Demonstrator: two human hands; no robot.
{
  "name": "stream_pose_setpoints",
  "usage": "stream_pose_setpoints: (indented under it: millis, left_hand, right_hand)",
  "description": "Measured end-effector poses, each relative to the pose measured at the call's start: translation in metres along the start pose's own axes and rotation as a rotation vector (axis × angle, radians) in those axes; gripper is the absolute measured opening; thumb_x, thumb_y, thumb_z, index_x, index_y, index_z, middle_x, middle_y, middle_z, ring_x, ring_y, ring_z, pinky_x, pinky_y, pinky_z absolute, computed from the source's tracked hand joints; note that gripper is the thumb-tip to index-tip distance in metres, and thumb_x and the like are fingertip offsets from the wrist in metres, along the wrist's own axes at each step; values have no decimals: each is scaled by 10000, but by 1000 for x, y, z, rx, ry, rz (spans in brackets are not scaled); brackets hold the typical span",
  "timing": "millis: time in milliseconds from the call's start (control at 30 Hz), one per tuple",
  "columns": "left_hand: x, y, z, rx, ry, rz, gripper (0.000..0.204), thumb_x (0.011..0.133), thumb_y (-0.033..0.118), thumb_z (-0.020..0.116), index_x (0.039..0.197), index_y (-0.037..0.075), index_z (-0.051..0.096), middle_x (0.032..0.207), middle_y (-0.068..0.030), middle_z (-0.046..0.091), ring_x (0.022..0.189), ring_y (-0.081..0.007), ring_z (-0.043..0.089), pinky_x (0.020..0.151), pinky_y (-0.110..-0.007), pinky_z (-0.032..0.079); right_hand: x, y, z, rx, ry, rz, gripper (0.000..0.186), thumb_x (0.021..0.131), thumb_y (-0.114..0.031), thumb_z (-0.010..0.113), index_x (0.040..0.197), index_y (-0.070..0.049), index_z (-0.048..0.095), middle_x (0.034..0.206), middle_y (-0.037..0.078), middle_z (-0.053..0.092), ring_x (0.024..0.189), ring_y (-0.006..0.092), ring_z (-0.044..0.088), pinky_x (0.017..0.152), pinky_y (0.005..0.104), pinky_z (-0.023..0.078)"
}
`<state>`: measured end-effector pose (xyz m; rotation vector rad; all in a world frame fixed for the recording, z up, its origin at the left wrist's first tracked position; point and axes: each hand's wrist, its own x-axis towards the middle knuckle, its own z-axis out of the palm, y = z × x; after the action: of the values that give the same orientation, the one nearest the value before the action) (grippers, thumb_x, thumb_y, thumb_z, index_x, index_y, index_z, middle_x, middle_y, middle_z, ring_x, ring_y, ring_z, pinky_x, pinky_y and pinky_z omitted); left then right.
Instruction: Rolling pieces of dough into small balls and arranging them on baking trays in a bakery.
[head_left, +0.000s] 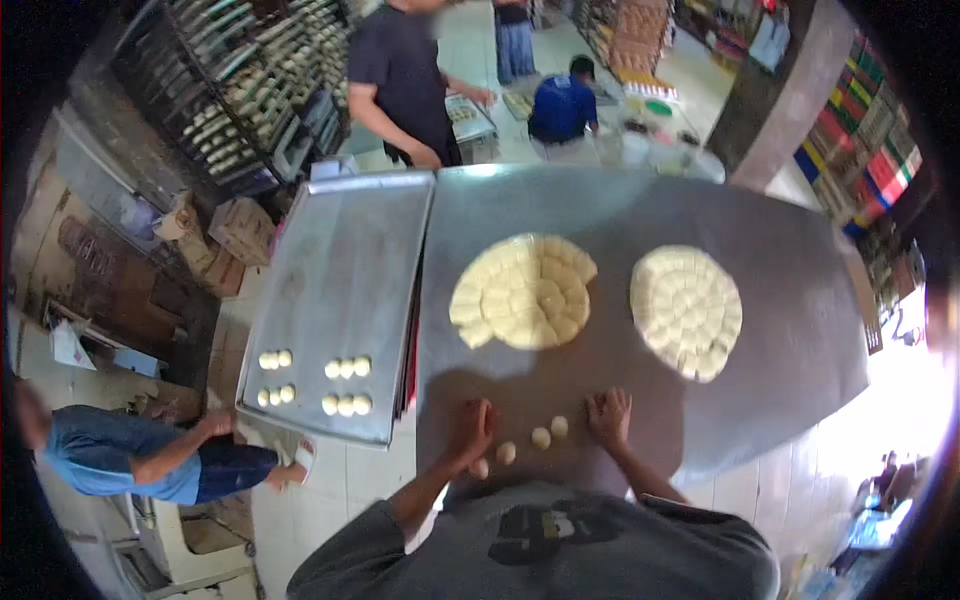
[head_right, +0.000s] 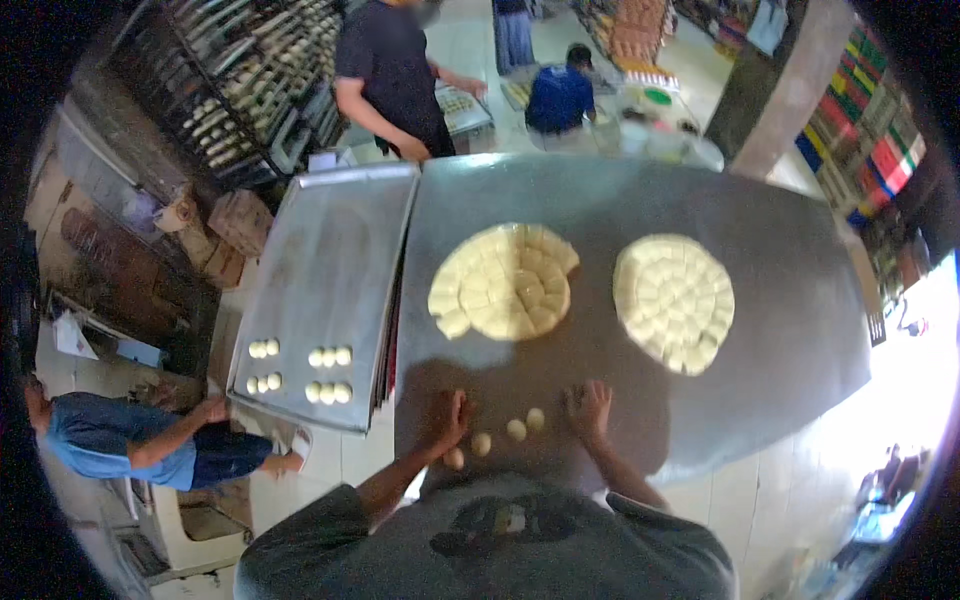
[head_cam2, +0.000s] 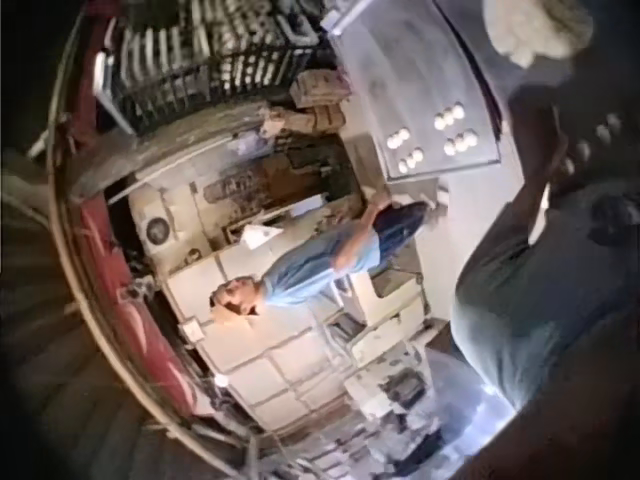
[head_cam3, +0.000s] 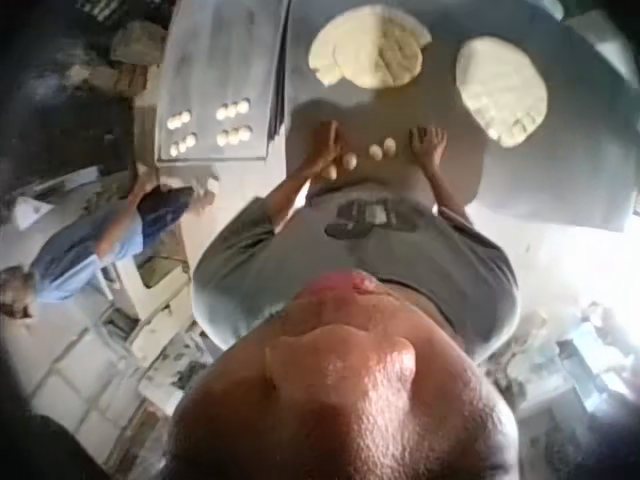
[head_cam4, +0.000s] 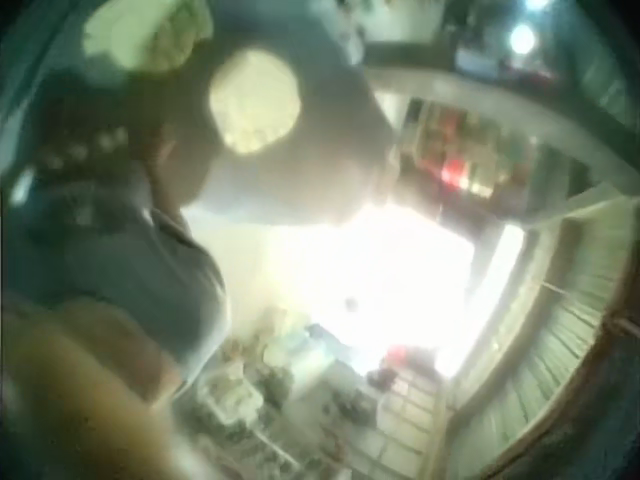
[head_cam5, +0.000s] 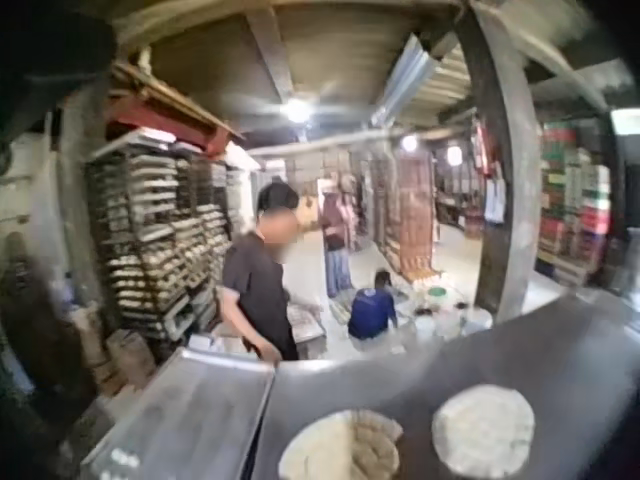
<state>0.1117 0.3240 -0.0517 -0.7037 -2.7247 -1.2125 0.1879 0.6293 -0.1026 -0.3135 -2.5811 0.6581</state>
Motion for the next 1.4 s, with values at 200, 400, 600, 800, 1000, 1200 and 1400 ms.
stream_pose_setpoints:
  millis: [200,400,600,800,1000,1200,1400]
  left_hand:
    - [-28,7,-101,-105,-63,-148,171,847,73,655,999,44,583,845,-40,568,737,-158,522,683,-278,443]
    - [-68,60,-139,-77,-231,-190,296,763,90,659,1051,47,609,1026,-108,598,885,-260,581,783,-352,483]
    - [-82,110,-77,173,-214,-127,568,809,327,691,1260,19,537,1135,-156,570,978,-331,559,852,-426,455]
    - [-32,109,-9,465,-64,404,446,891,420,591,1188,94,522,961,-67,581,742,-239,594,648,-354,467]
    - [-20,100,-8,359,-213,463,210,970,277,536,1077,96,544,890,-30,602,682,-181,619,581,-275,486]
    - [-2,91,-184,363,-303,403,245,949,304,558,1127,136,552,1019,-50,609,786,-188,615,630,-313,496]
    - [56,-17,-350,175,-130,138,216,898,223,640,1057,88,585,800,-52,584,650,-210,538,629,-334,469]
  right_hand:
    - [42,9,-82,252,-330,89,331,798,-160,719,1096,-67,607,1134,94,604,965,255,582,843,378,480]
    - [108,-46,-137,463,-832,27,331,742,-131,716,1047,-66,607,1036,45,603,872,201,570,797,318,457]
    - [112,-96,-125,-32,-716,-702,530,748,-395,700,1169,-90,593,1147,113,589,1056,326,539,883,423,448]
    - [89,-39,-79,-59,-530,-1203,513,840,-537,636,1175,-149,615,1061,65,596,912,228,602,708,374,489]
    - [127,-42,-90,4,-503,-1483,363,831,-327,717,1095,-99,618,1008,85,616,852,239,641,612,322,500]
    - [197,-234,-67,199,-112,-855,408,794,-278,776,1104,-73,609,959,74,636,780,247,633,677,335,506]
    - [178,-349,119,409,-185,-874,370,824,-403,691,1041,-118,596,1044,84,573,800,262,578,676,370,476]
